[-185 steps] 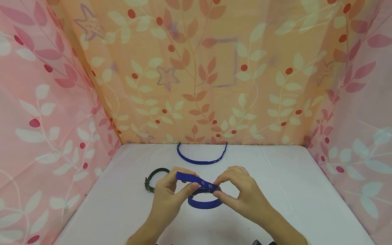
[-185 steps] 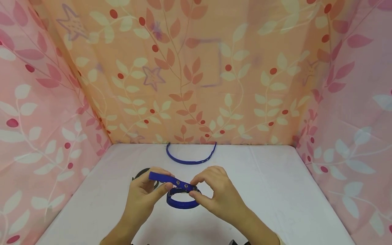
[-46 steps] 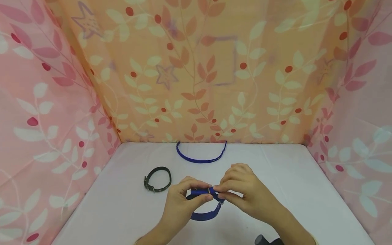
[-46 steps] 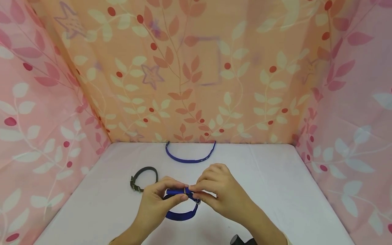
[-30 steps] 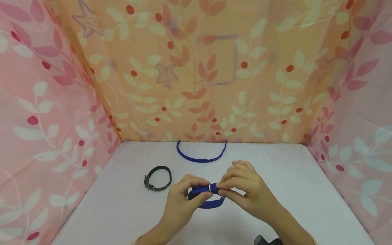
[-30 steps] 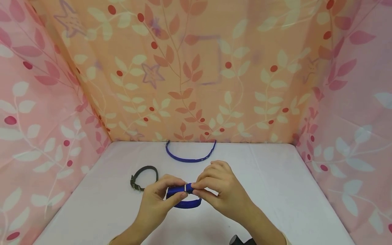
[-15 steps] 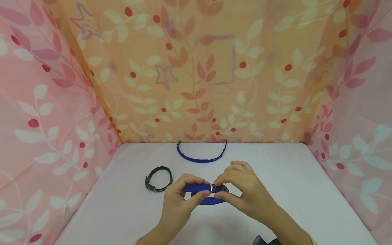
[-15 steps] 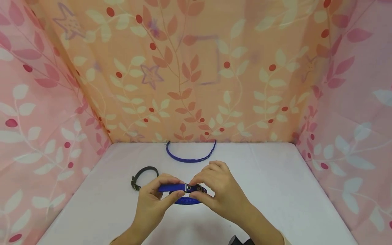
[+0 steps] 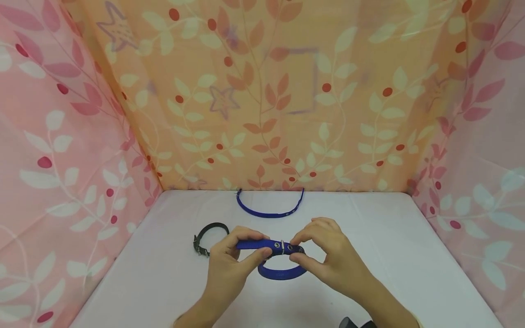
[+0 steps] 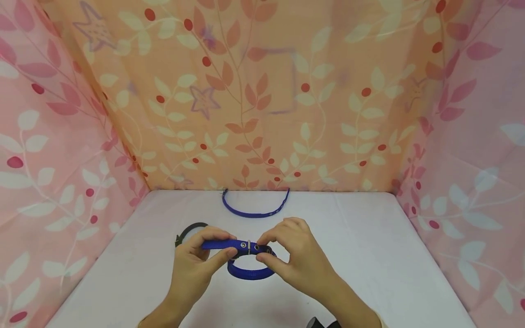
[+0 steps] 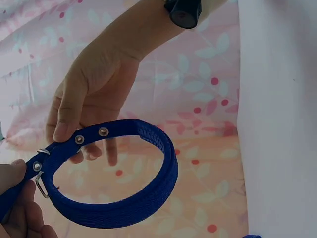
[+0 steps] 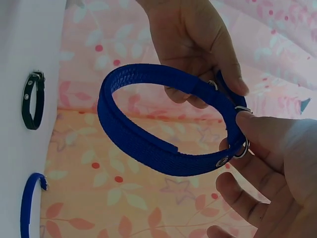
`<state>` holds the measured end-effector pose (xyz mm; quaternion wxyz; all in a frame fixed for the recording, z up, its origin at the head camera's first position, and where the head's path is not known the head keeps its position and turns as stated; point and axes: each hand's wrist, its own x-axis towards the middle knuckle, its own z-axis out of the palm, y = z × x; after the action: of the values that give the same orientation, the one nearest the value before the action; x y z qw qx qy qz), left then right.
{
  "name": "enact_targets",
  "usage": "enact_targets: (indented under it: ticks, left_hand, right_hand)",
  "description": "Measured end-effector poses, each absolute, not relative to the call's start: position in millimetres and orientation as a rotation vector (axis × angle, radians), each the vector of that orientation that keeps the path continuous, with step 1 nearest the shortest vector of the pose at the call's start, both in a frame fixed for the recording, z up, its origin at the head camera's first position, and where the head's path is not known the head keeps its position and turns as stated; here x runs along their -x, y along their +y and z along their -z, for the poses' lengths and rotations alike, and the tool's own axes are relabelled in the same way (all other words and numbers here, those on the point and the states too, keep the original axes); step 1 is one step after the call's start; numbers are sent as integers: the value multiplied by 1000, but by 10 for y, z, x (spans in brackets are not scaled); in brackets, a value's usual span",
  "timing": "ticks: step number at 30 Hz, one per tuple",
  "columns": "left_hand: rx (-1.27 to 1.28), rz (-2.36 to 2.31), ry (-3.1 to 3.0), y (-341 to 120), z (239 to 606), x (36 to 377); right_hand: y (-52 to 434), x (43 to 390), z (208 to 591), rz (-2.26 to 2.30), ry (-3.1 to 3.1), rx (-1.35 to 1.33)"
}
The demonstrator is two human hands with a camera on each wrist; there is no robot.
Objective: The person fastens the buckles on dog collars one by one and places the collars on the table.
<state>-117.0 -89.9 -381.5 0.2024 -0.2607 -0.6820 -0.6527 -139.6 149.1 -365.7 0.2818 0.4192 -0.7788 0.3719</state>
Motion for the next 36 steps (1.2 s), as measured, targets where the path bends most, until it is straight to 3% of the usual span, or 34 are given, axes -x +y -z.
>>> enact_targets:
  ticks: [22,36]
  left_hand:
    - [664,1887,-1838,-974,3709,1136]
    - [528,2007,-1936,-925,3760,1144]
  right_hand:
    - [1501,1307,3624,-1169,-2379,-916]
    - [1492,1318,3624,-1262,-2237,-915]
